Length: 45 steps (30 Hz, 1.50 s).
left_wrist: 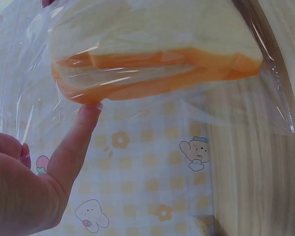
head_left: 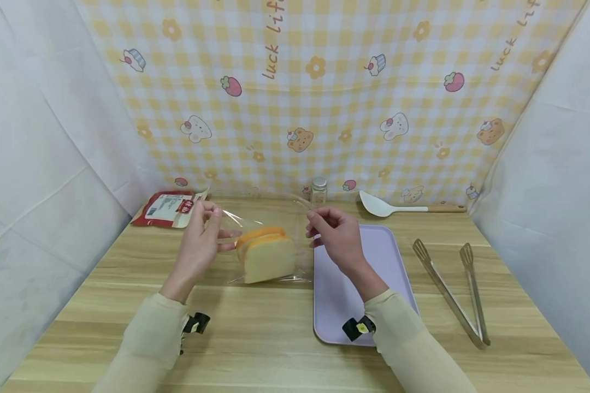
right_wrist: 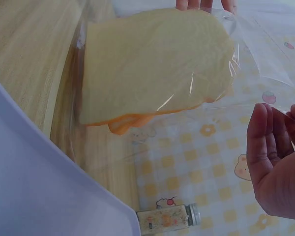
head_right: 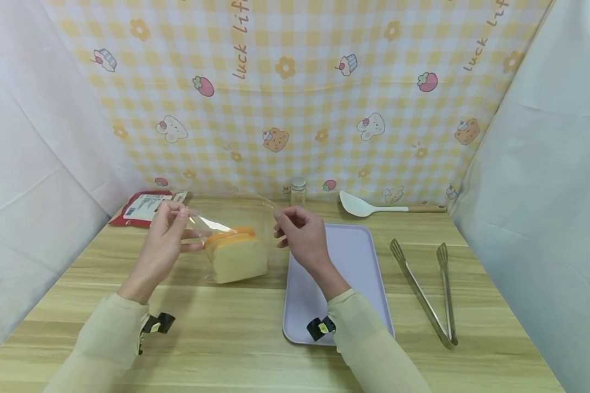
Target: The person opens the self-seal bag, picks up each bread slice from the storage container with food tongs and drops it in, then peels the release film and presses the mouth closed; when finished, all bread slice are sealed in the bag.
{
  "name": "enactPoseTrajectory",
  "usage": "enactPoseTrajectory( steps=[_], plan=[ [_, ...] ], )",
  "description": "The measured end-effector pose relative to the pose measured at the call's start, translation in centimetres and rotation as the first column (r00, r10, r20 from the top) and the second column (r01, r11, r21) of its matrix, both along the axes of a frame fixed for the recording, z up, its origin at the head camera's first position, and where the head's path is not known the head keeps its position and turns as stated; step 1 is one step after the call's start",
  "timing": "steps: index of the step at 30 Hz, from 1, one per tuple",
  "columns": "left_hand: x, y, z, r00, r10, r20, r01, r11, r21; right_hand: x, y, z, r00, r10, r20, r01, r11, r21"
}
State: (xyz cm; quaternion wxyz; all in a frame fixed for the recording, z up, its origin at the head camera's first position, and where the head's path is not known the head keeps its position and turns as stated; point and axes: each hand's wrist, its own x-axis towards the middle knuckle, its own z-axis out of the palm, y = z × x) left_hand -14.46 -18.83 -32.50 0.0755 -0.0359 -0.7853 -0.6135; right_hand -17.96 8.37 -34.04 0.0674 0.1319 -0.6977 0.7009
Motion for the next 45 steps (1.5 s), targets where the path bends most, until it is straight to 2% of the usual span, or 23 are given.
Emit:
enactPoseTrajectory(
  steps=[3,7,11,14,18,20,22,25,32,35,38,41,43,44,45],
  plan=[
    [0.0,-0.2,0.0,1.0,-0.009,-0.004,0.009,1.0,-0.024,-0.1,0.0,0.0,1.0,-0.003,0.008,0.003,1.0,0.0],
    [-0.3,-0.4,0.1,0.999,0.0,-0.054,-0.003,0.999,-0.055,-0.3,0.1,0.1,0.999,-0.04,-0.006,0.04,0.999,0.021],
    [-0.7,-0.1,0.0,0.992,0.016,-0.125,-0.015,1.0,0.009,-0.6,0.2,0.1,0.997,-0.072,-0.024,0.073,0.997,0.036],
    [-1.0,0.3,-0.1,0.983,0.061,-0.175,-0.046,0.995,0.091,-0.7,0.3,0.2,0.995,-0.098,-0.031,0.099,0.995,0.034],
    [-1.3,0.5,-0.4,0.971,0.135,-0.197,-0.082,0.963,0.257,-0.9,0.5,0.1,0.99,-0.136,-0.033,0.137,0.99,0.034],
    [-1.5,0.5,-0.6,0.97,0.134,-0.201,-0.059,0.938,0.341,-0.9,0.6,0.1,0.99,-0.139,-0.038,0.141,0.989,0.038],
    [-1.6,0.5,-0.8,0.971,0.112,-0.212,-0.022,0.923,0.385,-1.0,0.6,0.1,0.99,-0.132,-0.046,0.134,0.99,0.044],
    [-1.9,0.7,-0.8,0.968,0.09,-0.234,0.017,0.908,0.418,-1.1,0.7,0.2,0.991,-0.122,-0.058,0.125,0.991,0.048],
    [-2.5,1.0,-0.7,0.953,0.149,-0.263,-0.011,0.886,0.463,-1.2,0.8,0.4,0.991,-0.117,-0.07,0.121,0.991,0.059],
    [-2.6,1.3,-0.5,0.947,0.147,-0.284,0.004,0.883,0.47,-1.3,0.7,0.5,0.99,-0.12,-0.077,0.125,0.99,0.068],
    [-2.7,1.6,-0.2,0.943,0.143,-0.299,0.023,0.871,0.491,-1.3,0.6,0.7,0.99,-0.125,-0.069,0.131,0.988,0.079],
    [-2.8,1.7,-0.2,0.943,0.16,-0.293,0.015,0.856,0.516,-1.4,0.6,0.9,0.987,-0.142,-0.069,0.149,0.984,0.101],
    [-2.9,1.8,-0.2,0.943,0.175,-0.283,0.005,0.844,0.536,-1.5,0.4,0.9,0.975,-0.194,-0.106,0.206,0.973,0.107],
    [-2.9,1.9,-0.2,0.943,0.183,-0.279,-0.002,0.839,0.545,-1.5,0.3,0.9,0.961,-0.237,-0.145,0.251,0.963,0.092],
    [-2.9,1.9,-0.2,0.942,0.192,-0.274,-0.01,0.835,0.55,-1.4,0.2,1.0,0.936,-0.288,-0.202,0.307,0.949,0.069]
  ],
)
